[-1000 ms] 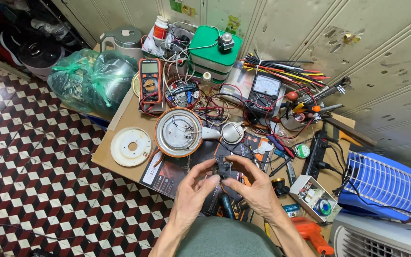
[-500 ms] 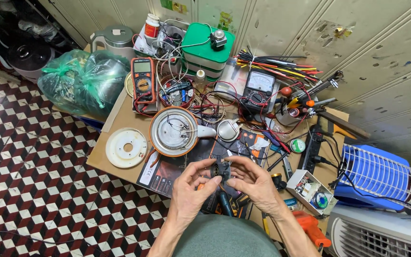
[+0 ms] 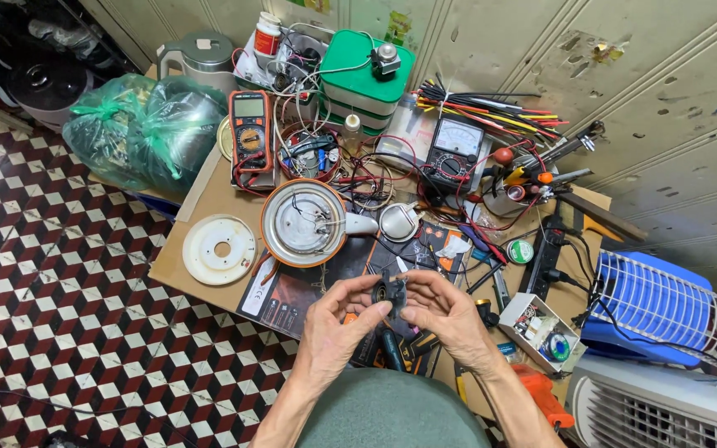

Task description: The person works on a disassembled electric kettle, using pliers to strip and adjust wires on a small black component. They then place the component into the kettle's base and connect wires to the heating element terminals, securing them with pliers.

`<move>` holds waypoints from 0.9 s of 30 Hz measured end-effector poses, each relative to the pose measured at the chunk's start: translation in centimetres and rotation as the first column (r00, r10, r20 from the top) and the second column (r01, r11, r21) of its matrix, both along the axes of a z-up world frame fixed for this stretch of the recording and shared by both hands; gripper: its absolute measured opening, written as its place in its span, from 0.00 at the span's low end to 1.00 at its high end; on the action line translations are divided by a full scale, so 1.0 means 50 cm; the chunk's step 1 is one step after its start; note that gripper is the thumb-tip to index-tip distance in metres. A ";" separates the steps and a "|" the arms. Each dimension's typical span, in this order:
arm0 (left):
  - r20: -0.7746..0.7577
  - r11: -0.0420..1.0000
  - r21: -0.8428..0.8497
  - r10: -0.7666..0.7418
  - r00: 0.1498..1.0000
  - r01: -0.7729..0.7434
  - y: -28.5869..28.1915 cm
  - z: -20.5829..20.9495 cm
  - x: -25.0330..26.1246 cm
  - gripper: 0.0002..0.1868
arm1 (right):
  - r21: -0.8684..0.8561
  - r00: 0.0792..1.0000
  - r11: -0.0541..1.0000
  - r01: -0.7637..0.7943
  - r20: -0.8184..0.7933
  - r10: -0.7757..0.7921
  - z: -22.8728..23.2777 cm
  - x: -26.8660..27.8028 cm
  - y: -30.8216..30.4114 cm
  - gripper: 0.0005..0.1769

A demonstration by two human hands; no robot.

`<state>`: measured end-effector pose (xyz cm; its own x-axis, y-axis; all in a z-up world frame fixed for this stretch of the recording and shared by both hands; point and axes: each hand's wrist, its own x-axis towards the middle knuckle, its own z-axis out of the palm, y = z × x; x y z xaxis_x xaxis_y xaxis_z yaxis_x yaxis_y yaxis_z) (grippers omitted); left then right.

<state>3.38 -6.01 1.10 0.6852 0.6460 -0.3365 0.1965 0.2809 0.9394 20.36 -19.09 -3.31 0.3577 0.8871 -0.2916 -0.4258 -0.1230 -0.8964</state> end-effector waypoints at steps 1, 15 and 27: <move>-0.003 1.000 -0.003 -0.002 1.000 0.002 -0.001 -0.009 0.003 0.26 | -0.003 1.000 1.000 0.002 -0.003 -0.002 -0.004 0.002 0.000 0.30; 0.091 0.994 -0.085 -0.059 0.994 0.067 0.007 -0.015 0.000 0.26 | 0.108 0.956 0.994 0.018 -0.294 0.015 -0.034 -0.009 0.003 0.29; 0.046 1.000 -0.014 -0.009 0.999 0.010 -0.005 -0.027 0.004 0.24 | 0.081 0.935 0.997 0.015 -0.353 0.014 -0.040 -0.013 -0.004 0.28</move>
<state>3.60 -6.24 -0.24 0.7065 0.6344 -0.3137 0.1560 0.2928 0.9434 19.73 -19.27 -5.32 0.2452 0.9130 -0.3261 -0.7167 -0.0559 -0.6952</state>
